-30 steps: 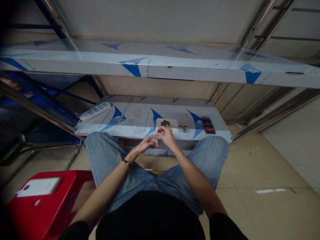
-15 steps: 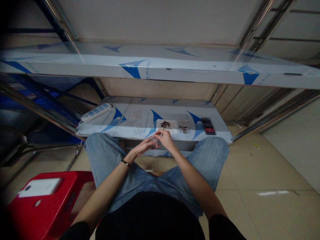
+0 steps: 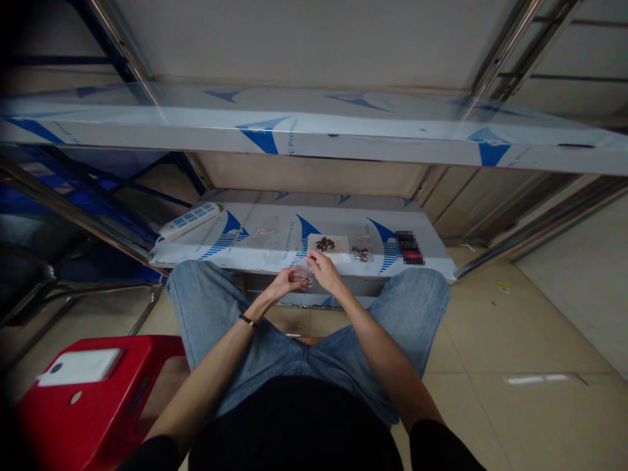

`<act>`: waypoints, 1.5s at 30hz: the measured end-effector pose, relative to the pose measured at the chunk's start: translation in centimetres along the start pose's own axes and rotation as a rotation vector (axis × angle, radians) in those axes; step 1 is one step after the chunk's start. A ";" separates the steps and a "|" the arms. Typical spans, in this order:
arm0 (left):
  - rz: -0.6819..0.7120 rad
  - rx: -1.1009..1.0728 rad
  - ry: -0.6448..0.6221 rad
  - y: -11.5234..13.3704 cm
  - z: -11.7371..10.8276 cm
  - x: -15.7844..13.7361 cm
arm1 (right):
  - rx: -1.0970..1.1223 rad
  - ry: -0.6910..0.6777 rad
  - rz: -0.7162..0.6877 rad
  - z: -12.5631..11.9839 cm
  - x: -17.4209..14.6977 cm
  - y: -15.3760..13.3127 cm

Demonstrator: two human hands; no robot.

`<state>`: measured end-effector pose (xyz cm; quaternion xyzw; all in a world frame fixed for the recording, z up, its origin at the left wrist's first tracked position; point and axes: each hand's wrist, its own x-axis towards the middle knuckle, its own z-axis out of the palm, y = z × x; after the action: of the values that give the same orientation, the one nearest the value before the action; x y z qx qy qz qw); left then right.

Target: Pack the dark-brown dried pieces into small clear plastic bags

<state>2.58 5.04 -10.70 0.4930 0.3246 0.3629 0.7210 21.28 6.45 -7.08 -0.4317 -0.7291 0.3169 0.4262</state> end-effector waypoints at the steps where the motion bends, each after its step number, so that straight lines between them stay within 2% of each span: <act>1: 0.002 0.024 0.036 -0.1 -0.1 0.2 | -0.005 0.018 0.008 -0.1 0.0 0.1; 7: 0.054 0.027 0.121 0.3 0.1 0.3 | 0.136 0.190 0.065 0.0 0.3 0.6; 9: 0.079 0.015 0.142 0.6 0.4 0.1 | 0.174 0.207 0.106 0.1 0.5 0.7; 12: 0.099 0.014 0.163 0.9 0.5 -0.1 | 0.204 0.171 0.135 0.3 0.7 1.0; 18: 0.095 0.049 0.123 0.8 0.1 0.1 | 0.348 0.147 0.214 0.6 0.5 1.1; 26: 0.087 0.092 0.243 1.5 -0.1 0.2 | 0.492 0.177 0.382 1.2 -0.2 0.5; 33: 0.120 0.066 0.280 1.4 0.0 0.2 | 0.550 0.142 0.399 1.5 -0.5 0.6; 39: 0.185 0.056 0.384 1.3 -0.4 0.2 | 0.562 0.003 0.410 1.9 -0.6 0.3; 45: 0.218 0.053 0.339 1.7 -0.2 0.0 | 0.587 0.054 0.361 2.3 -0.8 0.1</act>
<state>2.09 5.55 -9.11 0.4759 0.3956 0.5079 0.5993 19.50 5.58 -8.44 -0.4208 -0.5073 0.5718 0.4885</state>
